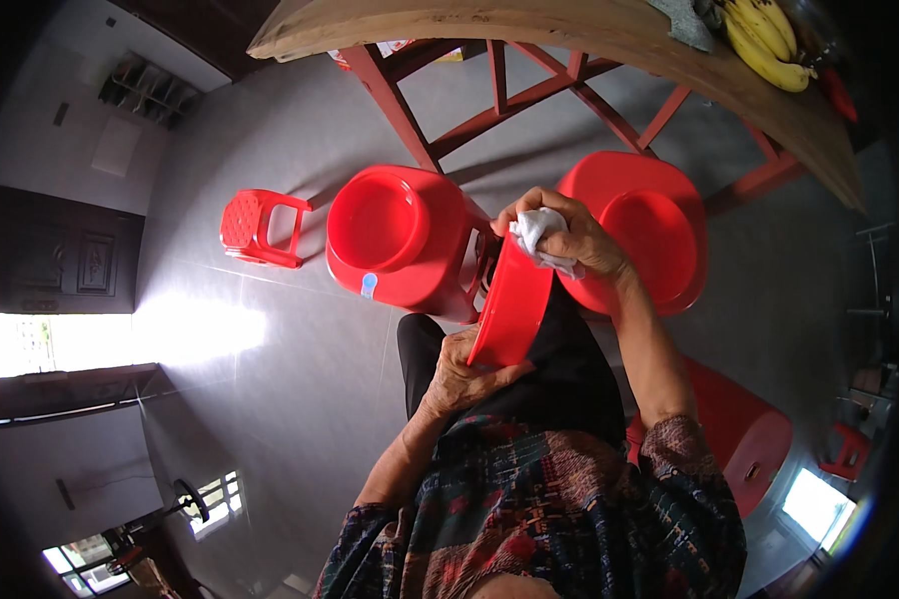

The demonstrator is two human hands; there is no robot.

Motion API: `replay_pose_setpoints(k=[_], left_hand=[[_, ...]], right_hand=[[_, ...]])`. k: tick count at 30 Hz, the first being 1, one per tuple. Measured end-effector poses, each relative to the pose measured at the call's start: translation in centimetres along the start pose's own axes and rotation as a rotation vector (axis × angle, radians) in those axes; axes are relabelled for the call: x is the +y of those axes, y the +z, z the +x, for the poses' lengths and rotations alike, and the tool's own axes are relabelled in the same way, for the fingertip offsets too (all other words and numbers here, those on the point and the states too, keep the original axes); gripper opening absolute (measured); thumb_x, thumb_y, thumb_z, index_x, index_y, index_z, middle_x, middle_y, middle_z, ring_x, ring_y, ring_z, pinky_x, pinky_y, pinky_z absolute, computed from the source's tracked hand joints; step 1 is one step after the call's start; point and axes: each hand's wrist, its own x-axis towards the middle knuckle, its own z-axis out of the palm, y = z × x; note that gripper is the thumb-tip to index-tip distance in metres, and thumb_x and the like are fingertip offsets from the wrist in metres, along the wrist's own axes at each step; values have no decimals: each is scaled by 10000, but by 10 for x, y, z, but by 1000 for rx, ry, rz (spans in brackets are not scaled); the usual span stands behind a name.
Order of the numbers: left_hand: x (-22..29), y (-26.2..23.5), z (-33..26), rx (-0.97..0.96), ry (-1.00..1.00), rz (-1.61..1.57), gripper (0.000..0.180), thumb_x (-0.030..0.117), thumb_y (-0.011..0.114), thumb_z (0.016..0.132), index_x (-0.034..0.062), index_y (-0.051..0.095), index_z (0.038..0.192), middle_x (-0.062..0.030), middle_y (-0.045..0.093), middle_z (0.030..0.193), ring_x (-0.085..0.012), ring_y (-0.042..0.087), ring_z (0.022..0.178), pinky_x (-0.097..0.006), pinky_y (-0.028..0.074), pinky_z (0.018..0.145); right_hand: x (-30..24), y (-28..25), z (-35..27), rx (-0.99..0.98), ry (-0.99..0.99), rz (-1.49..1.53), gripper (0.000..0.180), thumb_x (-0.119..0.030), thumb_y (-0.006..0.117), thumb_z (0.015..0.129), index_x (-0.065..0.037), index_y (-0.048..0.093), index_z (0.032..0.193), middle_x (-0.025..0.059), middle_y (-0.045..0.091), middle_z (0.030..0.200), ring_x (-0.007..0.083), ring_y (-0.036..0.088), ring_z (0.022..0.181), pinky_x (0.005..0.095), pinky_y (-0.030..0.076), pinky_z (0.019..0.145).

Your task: The person sits on a low stool and wipes the interior and exterior surfaces of red plastic bowls using a white cloth. They handle the bowls one at a time, rotating them to clean different sides before placing them back on the stool.

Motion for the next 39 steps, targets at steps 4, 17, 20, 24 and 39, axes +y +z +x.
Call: replay_pose_setpoints(k=[4,17,20,24,39], left_hand=[[-4,-12,-9,-154,-382,-489,707,130,891,584,-11,550,1187,-34,651,1027,-115,589,970,-290,462,875],[-6,-12,8,175,-431,-283,343,89,777,721,29,605,1013,-4,655,940,-68,592,859,-257,496,774],[-1,-10,8,154,-430,-276,388,82,791,712,18,617,1052,5,664,936,-52,581,866,-255,492,806],[0,-1,2,132,-368,-281,422,20,777,710,-12,614,1098,-2,671,961,-47,589,876,-249,492,812],[-3,0,0,173,-425,-251,385,98,797,697,12,638,1037,-8,682,913,-57,601,848,-250,497,788]], right_hand=[[-15,3,3,-113,42,-270,297,-104,651,732,-45,542,1002,34,567,897,113,566,853,269,481,720],[-1,96,-15,37,-421,-1264,413,-92,755,606,-125,574,975,126,395,1301,336,371,1249,462,296,974],[0,84,-15,197,-385,-1090,347,-155,682,672,-91,573,994,147,402,1280,331,413,1145,441,328,952],[17,42,-2,319,-224,-758,358,-207,632,761,5,550,1037,113,439,1219,216,444,1139,355,377,964],[6,41,4,436,87,-293,257,-223,594,872,-10,609,1016,59,631,884,127,594,800,257,475,714]])
